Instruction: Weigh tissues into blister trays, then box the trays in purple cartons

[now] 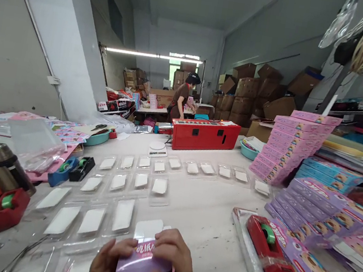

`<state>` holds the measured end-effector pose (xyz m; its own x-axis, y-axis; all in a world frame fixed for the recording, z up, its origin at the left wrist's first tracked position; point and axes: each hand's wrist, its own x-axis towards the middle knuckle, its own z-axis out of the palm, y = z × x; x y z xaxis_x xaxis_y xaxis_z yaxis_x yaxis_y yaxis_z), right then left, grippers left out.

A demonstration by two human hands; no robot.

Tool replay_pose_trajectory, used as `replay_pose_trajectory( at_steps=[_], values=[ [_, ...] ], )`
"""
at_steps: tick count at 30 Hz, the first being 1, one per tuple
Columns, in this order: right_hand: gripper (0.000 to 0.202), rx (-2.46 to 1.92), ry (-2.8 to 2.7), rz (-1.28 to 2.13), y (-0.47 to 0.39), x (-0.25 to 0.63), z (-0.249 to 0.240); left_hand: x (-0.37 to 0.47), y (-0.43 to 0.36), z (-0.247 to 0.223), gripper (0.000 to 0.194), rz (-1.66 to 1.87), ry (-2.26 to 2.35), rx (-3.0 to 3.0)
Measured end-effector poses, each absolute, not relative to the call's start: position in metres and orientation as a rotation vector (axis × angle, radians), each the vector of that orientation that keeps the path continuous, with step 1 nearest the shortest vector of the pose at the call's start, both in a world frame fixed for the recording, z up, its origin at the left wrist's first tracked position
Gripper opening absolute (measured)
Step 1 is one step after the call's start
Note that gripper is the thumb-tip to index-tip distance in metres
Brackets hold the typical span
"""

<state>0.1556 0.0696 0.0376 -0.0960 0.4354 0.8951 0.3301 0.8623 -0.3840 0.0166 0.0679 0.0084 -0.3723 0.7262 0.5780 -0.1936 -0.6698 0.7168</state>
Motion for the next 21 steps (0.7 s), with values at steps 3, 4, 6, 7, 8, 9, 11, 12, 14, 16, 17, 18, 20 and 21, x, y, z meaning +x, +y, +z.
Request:
replay_pose_trajectory(
  at_steps=[3, 4, 6, 7, 8, 9, 11, 12, 14, 16, 17, 18, 20, 21],
  values=[
    [0.007, -0.696, -1.617, 0.266, 0.061, 0.155, 0.052, 0.013, 0.068, 0.015, 0.046, 2.072, 0.793, 1.394],
    [0.003, -0.713, -1.590, 0.286, 0.060, 0.154, 0.054, 0.010, 0.068, 0.018, 0.038, 2.050, 0.776, 1.517],
    [0.005, -0.723, -1.564, 0.316, 0.058, 0.152, 0.055, 0.006, 0.070, 0.022, 0.023, 1.988, 0.726, 1.731],
    [0.006, -0.719, -1.563, 0.332, 0.058, 0.151, 0.055, 0.003, 0.071, 0.023, 0.020, 1.953, 0.698, 1.799],
    [0.007, -0.713, -1.566, 0.340, 0.058, 0.150, 0.055, 0.000, 0.072, 0.024, 0.019, 1.919, 0.674, 1.838],
    [0.007, -0.702, -1.572, 0.333, 0.058, 0.149, 0.054, -0.002, 0.074, 0.025, 0.019, 1.888, 0.643, 1.866],
    [0.009, -0.672, -1.595, 0.274, 0.060, 0.149, 0.050, -0.007, 0.076, 0.023, 0.017, 1.844, 0.584, 1.920],
    [0.011, -0.656, -1.609, 0.233, 0.061, 0.150, 0.047, -0.010, 0.077, 0.022, 0.016, 1.828, 0.557, 1.958],
    [0.021, -0.638, -1.634, 0.159, 0.064, 0.152, 0.039, -0.014, 0.080, 0.016, 0.016, 1.795, 0.513, 2.034],
    [0.031, -0.647, -1.648, 0.122, 0.065, 0.155, 0.031, -0.016, 0.081, 0.009, 0.019, 1.765, 0.508, 2.084],
    [0.032, -0.654, -1.651, 0.117, 0.066, 0.156, 0.028, -0.016, 0.080, 0.005, 0.022, 1.754, 0.524, 2.090],
    [0.031, -0.661, -1.649, 0.118, 0.066, 0.157, 0.025, -0.015, 0.079, 0.001, 0.025, 1.750, 0.552, 2.081],
    [0.028, -0.660, -1.628, 0.127, 0.066, 0.157, 0.022, -0.011, 0.076, -0.005, 0.029, 1.750, 0.614, 2.047],
    [0.026, -0.655, -1.606, 0.130, 0.066, 0.156, 0.022, -0.009, 0.074, -0.007, 0.030, 1.751, 0.631, 2.036]
  ],
)
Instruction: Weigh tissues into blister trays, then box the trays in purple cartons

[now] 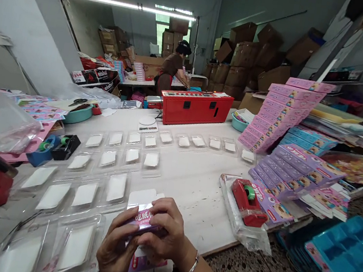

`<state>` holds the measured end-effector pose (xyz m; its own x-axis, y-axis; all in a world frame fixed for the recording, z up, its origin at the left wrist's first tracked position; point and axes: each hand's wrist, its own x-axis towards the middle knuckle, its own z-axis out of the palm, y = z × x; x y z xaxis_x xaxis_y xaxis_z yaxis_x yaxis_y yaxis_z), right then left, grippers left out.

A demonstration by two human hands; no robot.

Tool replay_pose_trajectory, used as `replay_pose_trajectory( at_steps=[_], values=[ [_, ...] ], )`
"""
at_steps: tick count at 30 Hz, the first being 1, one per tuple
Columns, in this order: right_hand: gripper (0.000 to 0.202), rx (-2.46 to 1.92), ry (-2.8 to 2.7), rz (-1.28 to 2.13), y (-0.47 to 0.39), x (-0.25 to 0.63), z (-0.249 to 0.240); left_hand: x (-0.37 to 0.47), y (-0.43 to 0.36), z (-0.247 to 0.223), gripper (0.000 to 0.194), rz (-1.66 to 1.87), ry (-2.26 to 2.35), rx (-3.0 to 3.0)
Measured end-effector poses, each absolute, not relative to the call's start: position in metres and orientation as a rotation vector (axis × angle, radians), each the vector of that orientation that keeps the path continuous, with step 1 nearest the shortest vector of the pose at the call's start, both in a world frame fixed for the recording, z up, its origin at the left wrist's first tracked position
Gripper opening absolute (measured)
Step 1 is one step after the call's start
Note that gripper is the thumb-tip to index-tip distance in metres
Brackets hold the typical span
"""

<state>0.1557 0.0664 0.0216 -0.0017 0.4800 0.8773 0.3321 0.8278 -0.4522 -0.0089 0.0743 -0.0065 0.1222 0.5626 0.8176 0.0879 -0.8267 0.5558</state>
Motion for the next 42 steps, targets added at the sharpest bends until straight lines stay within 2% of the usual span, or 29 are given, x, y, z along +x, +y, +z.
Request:
replay_pose_trajectory(
  at_steps=[2, 6, 10, 12, 15, 19, 22, 23, 24, 26, 27, 28, 29, 30, 31, 33, 35, 37, 39, 40, 42],
  values=[
    [0.020, -0.655, -1.558, 0.132, 0.067, 0.153, 0.023, -0.006, 0.072, -0.006, 0.028, 1.747, 0.621, 2.040],
    [0.028, -0.719, -1.496, 0.225, 0.068, 0.152, 0.024, -0.009, 0.075, 0.009, 0.022, 1.742, 0.660, 1.974],
    [0.075, -0.913, -1.467, 0.345, 0.059, 0.166, 0.021, -0.019, 0.085, 0.030, 0.010, 1.990, 0.895, 1.441],
    [0.080, -0.960, -1.550, 0.315, 0.052, 0.175, 0.023, -0.022, 0.089, 0.036, 0.005, 2.019, 0.908, 1.260],
    [0.077, -0.918, -1.713, 0.185, 0.045, 0.183, 0.038, -0.020, 0.087, 0.037, 0.003, 1.935, 0.898, 1.334],
    [0.044, -0.764, -1.819, 0.117, 0.049, 0.177, 0.060, -0.007, 0.073, 0.035, 0.003, 1.820, 0.828, 1.574],
    [0.035, -0.731, -1.702, 0.160, 0.053, 0.172, 0.059, 0.001, 0.067, 0.040, 0.004, 1.822, 0.809, 1.608],
    [0.042, -0.761, -1.663, 0.214, 0.051, 0.172, 0.056, 0.002, 0.068, 0.042, 0.003, 1.853, 0.816, 1.528],
    [0.059, -0.803, -1.631, 0.294, 0.048, 0.175, 0.052, 0.001, 0.071, 0.044, 0.003, 1.907, 0.826, 1.392],
    [0.096, -0.896, -1.608, 0.522, 0.039, 0.183, 0.044, -0.003, 0.080, 0.045, 0.019, 2.016, 0.847, 1.045],
    [0.099, -0.944, -1.618, 0.649, 0.034, 0.189, 0.041, -0.007, 0.086, 0.044, 0.029, 2.039, 0.876, 0.907],
    [0.086, -0.991, -1.633, 0.759, 0.030, 0.195, 0.038, -0.012, 0.091, 0.042, 0.038, 2.036, 0.922, 0.828],
    [0.065, -1.033, -1.648, 0.832, 0.027, 0.201, 0.036, -0.017, 0.094, 0.038, 0.043, 2.012, 0.981, 0.800],
    [0.044, -1.075, -1.657, 0.849, 0.025, 0.206, 0.034, -0.022, 0.095, 0.035, 0.045, 1.983, 1.046, 0.793],
    [0.034, -1.104, -1.664, 0.789, 0.025, 0.209, 0.032, -0.026, 0.094, 0.031, 0.046, 1.969, 1.116, 0.811],
    [0.034, -1.111, -1.714, 0.479, 0.029, 0.210, 0.029, -0.030, 0.085, 0.027, 0.053, 2.029, 1.234, 0.976],
    [0.036, -1.076, -1.838, 0.086, 0.034, 0.203, 0.023, -0.029, 0.073, 0.025, 0.070, 2.012, 1.271, 1.493],
    [0.034, -1.068, -2.000, -0.169, 0.035, 0.193, 0.015, -0.023, 0.062, 0.018, 0.085, 1.655, 1.182, 2.214],
    [0.032, -1.094, -2.174, -0.211, 0.030, 0.187, 0.003, -0.014, 0.058, -0.003, 0.087, 1.166, 1.039, 2.656],
    [0.031, -1.085, -2.254, -0.153, 0.028, 0.188, -0.002, -0.009, 0.058, -0.020, 0.082, 1.018, 1.004, 2.758],
    [0.030, -0.987, -2.375, 0.092, 0.031, 0.198, -0.009, 0.001, 0.060, -0.060, 0.061, 1.023, 0.995, 2.845]
  ],
)
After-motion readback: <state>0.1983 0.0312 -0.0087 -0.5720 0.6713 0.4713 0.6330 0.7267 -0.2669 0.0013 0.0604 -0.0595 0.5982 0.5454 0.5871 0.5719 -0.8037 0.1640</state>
